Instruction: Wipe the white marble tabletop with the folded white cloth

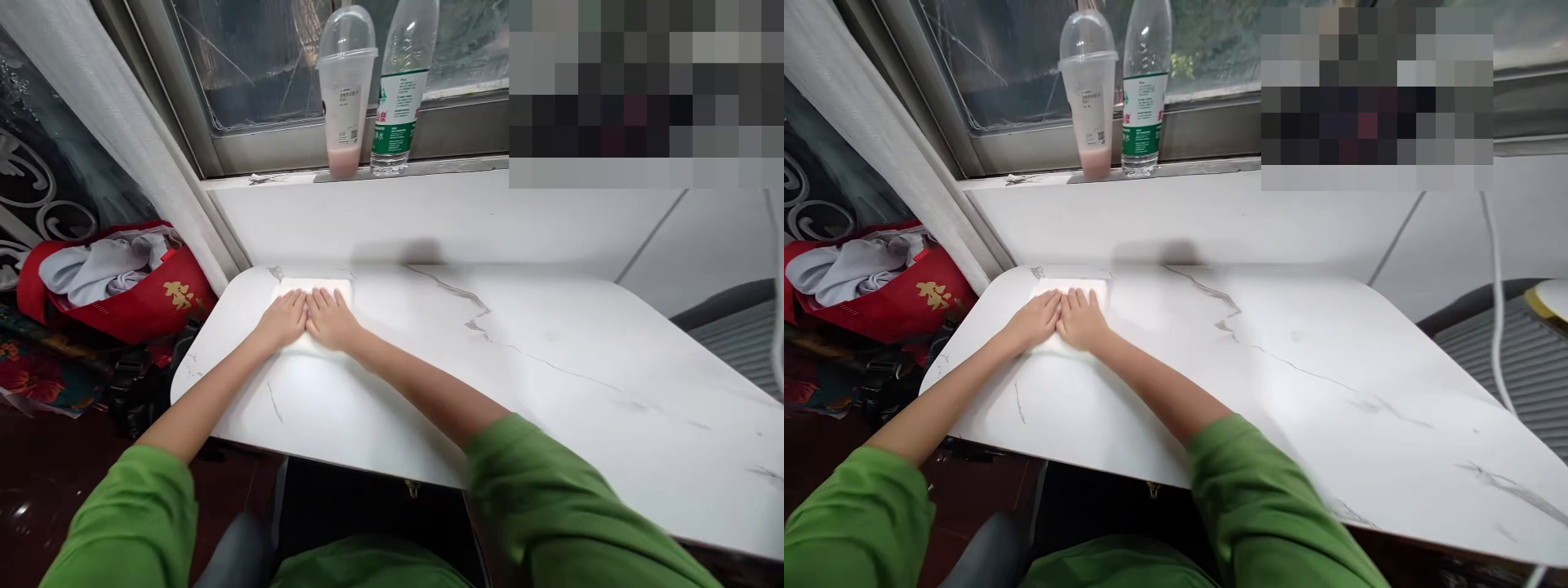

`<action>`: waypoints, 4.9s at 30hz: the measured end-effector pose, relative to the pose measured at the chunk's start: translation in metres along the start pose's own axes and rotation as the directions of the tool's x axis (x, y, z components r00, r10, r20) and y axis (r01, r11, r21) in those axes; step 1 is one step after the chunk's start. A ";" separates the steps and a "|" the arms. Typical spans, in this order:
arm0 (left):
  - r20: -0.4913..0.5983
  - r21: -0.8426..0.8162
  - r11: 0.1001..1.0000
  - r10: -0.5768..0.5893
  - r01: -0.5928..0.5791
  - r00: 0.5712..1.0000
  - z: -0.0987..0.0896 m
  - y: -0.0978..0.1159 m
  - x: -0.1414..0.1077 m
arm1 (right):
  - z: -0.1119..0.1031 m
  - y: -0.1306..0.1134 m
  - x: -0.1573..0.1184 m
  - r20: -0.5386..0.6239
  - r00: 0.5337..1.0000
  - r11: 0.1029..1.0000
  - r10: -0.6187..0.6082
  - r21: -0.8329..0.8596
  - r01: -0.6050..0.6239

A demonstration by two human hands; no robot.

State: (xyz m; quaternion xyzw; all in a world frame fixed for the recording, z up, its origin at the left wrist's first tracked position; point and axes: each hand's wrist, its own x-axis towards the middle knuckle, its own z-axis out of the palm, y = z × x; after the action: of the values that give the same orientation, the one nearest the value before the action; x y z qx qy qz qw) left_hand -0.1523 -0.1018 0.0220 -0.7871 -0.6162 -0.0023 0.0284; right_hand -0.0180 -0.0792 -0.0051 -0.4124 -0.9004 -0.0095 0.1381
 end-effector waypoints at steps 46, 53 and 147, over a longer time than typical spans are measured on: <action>-0.145 -0.197 0.976 -0.128 0.098 0.981 0.017 -0.111 0.052 | 0.039 -0.021 0.119 -0.047 0.999 0.998 0.006 0.069 -0.003; -0.130 -0.210 0.972 -0.129 0.100 0.983 0.022 -0.091 0.073 | 0.041 0.009 0.115 -0.067 0.997 0.997 0.042 0.060 -0.038; 0.023 -0.495 0.634 0.693 -0.595 0.720 -0.005 0.288 -0.053 | -0.083 0.101 -0.337 -0.166 0.938 0.911 0.305 -0.237 -0.338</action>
State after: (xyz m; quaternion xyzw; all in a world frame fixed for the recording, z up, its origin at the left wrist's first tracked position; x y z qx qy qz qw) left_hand 0.1143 -0.2222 0.0127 -0.9344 -0.2732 -0.0523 -0.2225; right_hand 0.2868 -0.2726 -0.0210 -0.5684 -0.8003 -0.1311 0.1385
